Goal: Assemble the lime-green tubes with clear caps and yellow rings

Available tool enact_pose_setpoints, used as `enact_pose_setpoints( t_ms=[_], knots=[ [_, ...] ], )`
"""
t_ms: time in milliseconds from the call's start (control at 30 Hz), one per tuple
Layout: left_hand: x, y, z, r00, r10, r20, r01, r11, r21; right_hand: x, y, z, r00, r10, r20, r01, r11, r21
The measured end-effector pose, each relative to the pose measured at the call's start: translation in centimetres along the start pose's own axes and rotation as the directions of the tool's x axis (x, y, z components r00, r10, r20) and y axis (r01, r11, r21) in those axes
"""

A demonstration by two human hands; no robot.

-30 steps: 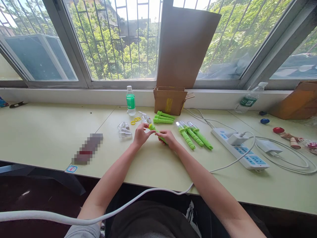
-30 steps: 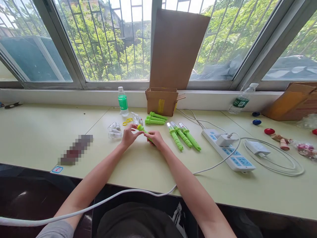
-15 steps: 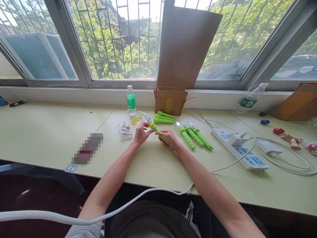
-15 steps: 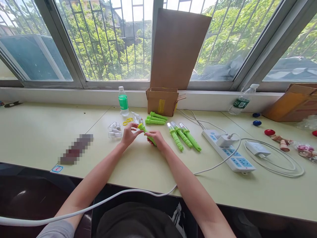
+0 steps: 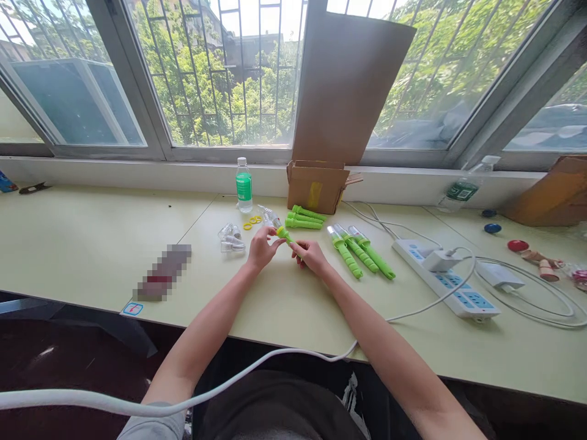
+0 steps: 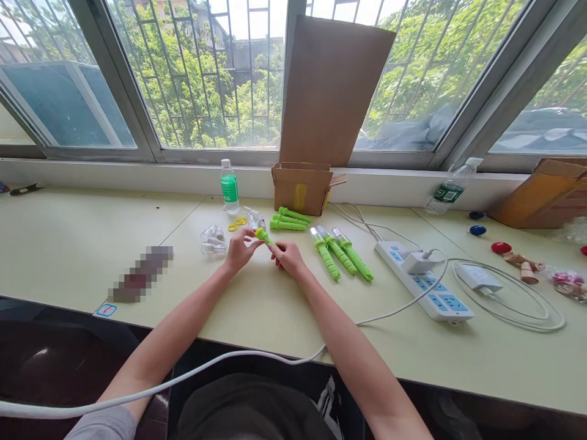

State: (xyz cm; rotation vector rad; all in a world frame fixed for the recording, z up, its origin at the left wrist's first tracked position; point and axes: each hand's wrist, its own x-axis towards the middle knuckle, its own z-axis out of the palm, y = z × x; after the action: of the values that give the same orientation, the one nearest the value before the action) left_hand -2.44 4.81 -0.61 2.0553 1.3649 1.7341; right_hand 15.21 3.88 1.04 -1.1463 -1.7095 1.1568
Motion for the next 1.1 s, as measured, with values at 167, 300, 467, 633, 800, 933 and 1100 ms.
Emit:
enact_pose_setpoints(
  t_ms=[167,300,467,633,800,933,1100],
  knots=[
    [0.01,0.46,-0.17,0.998,0.048,-0.032,-0.045,0.997,0.069,0.04,0.12,0.11,0.963,-0.238,-0.13,0.184,0.925,-0.332],
    [-0.02,0.7,-0.23,0.998,0.058,-0.024,-0.056,0.995,0.087,0.37,0.54,0.15,0.96,-0.254,-0.114,0.197,0.909,-0.368],
    [-0.1,0.65,-0.21,0.999,0.053,-0.002,-0.052,0.993,0.102,0.52,0.79,0.35,0.963,-0.245,-0.11,0.192,0.915,-0.354],
    [-0.08,0.57,-0.23,0.999,0.05,0.002,-0.05,0.995,0.085,0.34,0.51,0.36,0.965,-0.234,-0.114,0.187,0.928,-0.321],
    [0.0,0.4,-0.26,0.999,0.007,-0.036,-0.006,0.999,0.044,0.24,0.36,0.38,0.974,-0.196,-0.114,0.164,0.956,-0.244],
    [-0.01,0.33,-0.21,0.999,-0.005,-0.047,0.007,0.999,0.042,0.17,0.39,0.42,0.981,-0.164,-0.106,0.144,0.974,-0.177],
    [-0.05,0.48,-0.2,0.998,-0.019,-0.052,0.021,0.999,0.033,0.01,0.23,0.59,0.992,-0.102,-0.072,0.098,0.993,-0.058]
  ],
)
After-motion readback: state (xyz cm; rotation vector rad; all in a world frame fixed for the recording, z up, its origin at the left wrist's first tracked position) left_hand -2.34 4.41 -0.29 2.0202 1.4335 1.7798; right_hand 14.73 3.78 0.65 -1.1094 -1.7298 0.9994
